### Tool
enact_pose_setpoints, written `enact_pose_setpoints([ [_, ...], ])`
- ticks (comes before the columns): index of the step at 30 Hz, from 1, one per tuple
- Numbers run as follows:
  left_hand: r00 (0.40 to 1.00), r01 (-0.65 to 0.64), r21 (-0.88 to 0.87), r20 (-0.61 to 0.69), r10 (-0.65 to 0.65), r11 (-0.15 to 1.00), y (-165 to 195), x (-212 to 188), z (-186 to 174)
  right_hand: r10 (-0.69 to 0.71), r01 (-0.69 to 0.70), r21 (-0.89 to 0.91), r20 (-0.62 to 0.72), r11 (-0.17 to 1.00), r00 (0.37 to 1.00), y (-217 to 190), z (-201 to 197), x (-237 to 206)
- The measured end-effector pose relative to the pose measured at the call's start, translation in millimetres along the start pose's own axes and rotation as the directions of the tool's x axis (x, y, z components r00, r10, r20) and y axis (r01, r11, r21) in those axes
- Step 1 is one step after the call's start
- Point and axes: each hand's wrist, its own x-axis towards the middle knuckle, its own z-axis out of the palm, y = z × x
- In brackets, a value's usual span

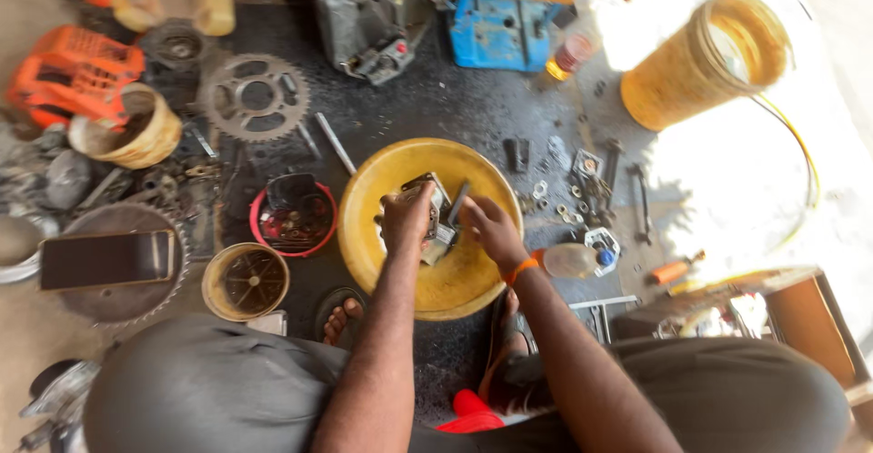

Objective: The person sits on the ground at a roadside workshop and scrubs a small engine cylinder head with a toothbrush over a yellow basin, working the brush over different surfaces of the part. They briefly reach toward a bucket, continue scrubbing, then wipe their hands and set the part and brush in the basin.

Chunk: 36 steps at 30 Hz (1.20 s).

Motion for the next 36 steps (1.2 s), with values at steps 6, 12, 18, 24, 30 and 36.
enact_pose_setpoints([
  [6,0.88,-0.253,0.12,0.441,0.177,0.96,20,-25,-3,0.048,-0.095,0.239,0.194,0.966,0.98,-42,-8,-23],
  [12,0.956,-0.235,-0.366,0.083,0.283,0.9,-11,-7,5,0.01,-0.238,0.682,0.32,0.691,0.947,-25,-12,-23],
  [18,0.755,0.354,-0.787,0.559,0.343,0.505,-37,16,24,0.13,-0.358,0.536,0.416,0.764,0.9,-29,12,-26],
  [24,0.83,0.441,-0.86,0.5,0.247,0.258,-24,49,18,0.078,-0.039,-0.459,0.066,0.888,0.995,-36,-7,0],
  [30,0.85,0.477,-0.855,0.508,0.139,0.206,-9,67,18,-0.347,0.131,-0.949,0.231,-0.287,0.909,2,-7,0],
  [36,0.882,0.399,-0.87,0.45,0.137,0.289,-3,66,11,-0.062,0.116,-0.993,0.116,-0.008,0.991,28,2,7],
])
